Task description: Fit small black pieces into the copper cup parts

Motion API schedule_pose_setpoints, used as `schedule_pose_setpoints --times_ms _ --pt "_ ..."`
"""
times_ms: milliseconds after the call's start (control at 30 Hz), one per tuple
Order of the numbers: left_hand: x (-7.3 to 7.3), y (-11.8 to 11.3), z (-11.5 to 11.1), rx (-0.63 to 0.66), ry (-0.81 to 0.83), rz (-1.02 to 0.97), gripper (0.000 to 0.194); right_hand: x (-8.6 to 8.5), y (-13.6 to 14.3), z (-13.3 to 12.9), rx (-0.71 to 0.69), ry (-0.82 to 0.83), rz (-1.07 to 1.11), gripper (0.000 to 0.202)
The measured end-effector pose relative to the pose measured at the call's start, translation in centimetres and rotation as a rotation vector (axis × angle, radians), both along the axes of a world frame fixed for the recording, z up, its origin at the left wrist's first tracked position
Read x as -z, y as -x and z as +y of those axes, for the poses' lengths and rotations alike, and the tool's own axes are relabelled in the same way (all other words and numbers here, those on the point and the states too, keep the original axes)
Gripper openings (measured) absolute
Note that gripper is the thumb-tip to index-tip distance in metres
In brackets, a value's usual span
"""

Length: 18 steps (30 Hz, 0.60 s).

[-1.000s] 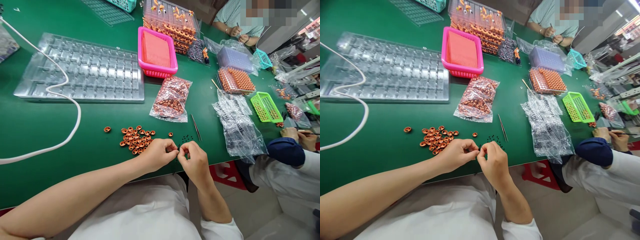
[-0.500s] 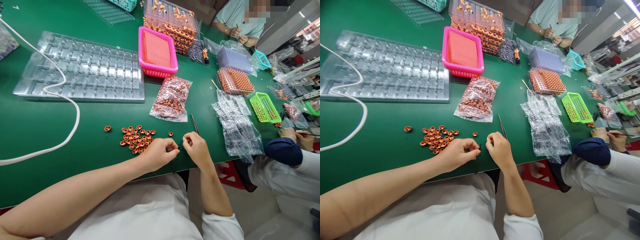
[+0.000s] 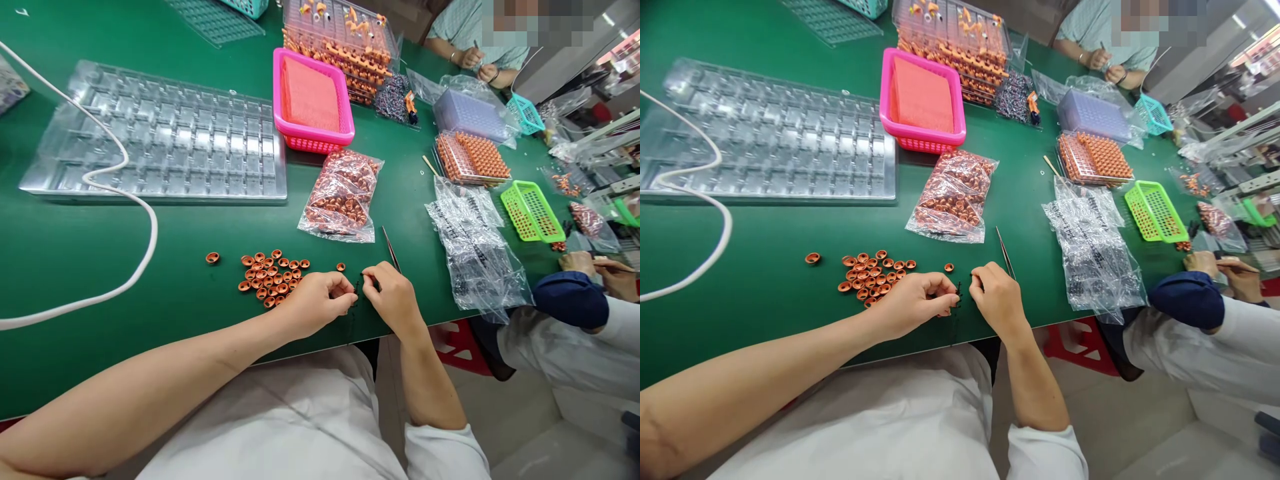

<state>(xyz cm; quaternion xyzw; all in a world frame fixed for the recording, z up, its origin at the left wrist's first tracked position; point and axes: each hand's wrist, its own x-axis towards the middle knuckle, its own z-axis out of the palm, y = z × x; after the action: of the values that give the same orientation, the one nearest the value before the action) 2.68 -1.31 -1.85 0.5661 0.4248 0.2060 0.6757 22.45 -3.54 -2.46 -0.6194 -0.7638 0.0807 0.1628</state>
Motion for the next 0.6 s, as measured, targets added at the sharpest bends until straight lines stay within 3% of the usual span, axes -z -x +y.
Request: schedule_pose_setpoints --times_ms 200,400,600 --pt "-0.4 0.0 0.1 -0.001 0.063 -0.02 0.016 -1.3 0.3 -1.3 0.13 -0.036 0.293 0.017" --pt "-0.7 0.1 -0.1 0.033 0.03 -0.097 0.017 -2.3 1.0 -3.2 0.188 0.297 0.757 0.011" --pt "-0.6 0.0 -0.2 0.055 0.007 -0.104 0.02 -2.0 1.0 -3.3 0.238 0.418 0.924 0.013"
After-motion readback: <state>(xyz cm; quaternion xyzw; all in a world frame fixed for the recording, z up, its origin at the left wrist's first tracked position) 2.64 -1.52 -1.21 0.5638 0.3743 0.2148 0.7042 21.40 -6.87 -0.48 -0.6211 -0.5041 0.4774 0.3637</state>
